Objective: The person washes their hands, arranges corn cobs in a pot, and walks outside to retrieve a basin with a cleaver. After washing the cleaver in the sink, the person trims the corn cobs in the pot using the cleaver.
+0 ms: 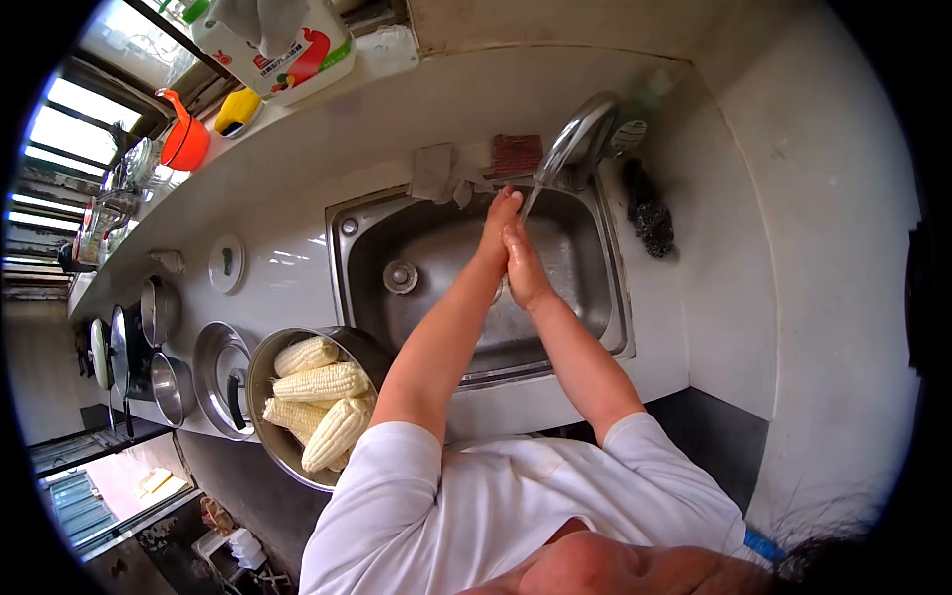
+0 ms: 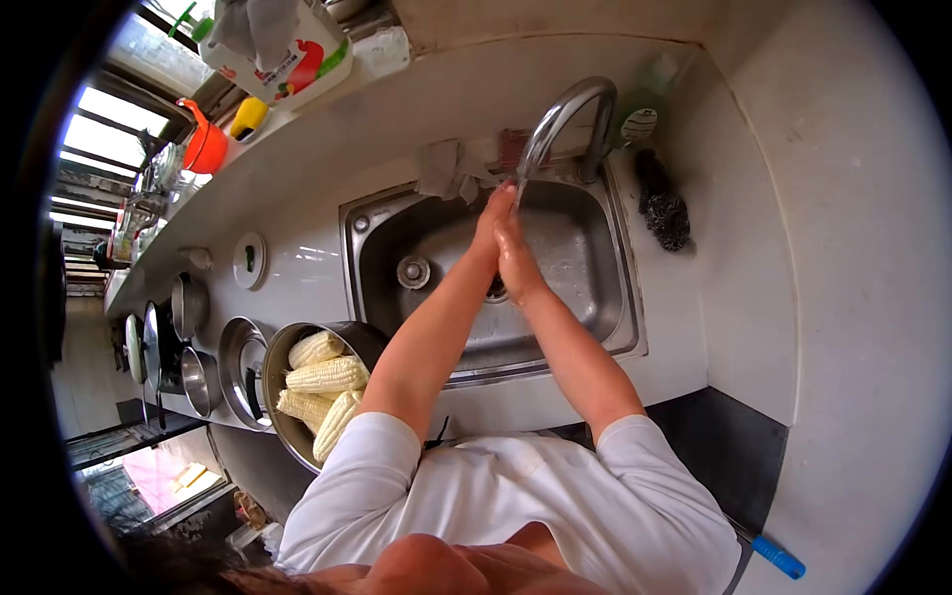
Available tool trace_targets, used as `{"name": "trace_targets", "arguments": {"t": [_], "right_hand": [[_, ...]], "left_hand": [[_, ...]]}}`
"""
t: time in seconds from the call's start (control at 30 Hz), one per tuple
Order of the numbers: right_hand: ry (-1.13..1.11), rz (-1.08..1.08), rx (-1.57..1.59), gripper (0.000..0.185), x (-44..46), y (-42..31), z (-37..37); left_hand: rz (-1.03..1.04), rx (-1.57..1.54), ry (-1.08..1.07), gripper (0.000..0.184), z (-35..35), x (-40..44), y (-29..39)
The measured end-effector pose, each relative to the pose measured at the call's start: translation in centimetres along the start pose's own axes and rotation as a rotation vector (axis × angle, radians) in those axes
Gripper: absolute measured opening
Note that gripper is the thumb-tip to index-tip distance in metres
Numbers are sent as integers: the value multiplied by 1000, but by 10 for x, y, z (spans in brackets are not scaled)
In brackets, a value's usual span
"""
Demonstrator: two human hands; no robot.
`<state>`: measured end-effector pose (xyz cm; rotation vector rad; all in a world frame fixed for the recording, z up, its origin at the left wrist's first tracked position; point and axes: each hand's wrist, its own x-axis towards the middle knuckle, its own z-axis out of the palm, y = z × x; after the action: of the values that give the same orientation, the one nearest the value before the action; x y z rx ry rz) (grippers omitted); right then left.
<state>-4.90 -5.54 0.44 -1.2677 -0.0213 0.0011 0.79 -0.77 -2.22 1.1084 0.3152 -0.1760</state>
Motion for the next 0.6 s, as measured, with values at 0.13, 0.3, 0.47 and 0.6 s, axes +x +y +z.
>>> {"name": "trace_targets", "arguments": {"t": [0.13, 0.3, 0.47, 0.6], "right_hand": [[-11, 372, 228, 55, 32, -28, -21], [50, 181, 131, 59, 14, -11, -8], [78, 291, 173, 56, 41, -10, -29], [9, 209, 157, 61, 31, -22, -27]], "left_hand": [[182, 432, -9, 60, 38, -39, 18], [-97, 40, 37, 58, 10, -7, 7], [-298, 88, 43, 53, 25, -21, 9], [-49, 82, 15, 44, 36, -16, 1]]}}
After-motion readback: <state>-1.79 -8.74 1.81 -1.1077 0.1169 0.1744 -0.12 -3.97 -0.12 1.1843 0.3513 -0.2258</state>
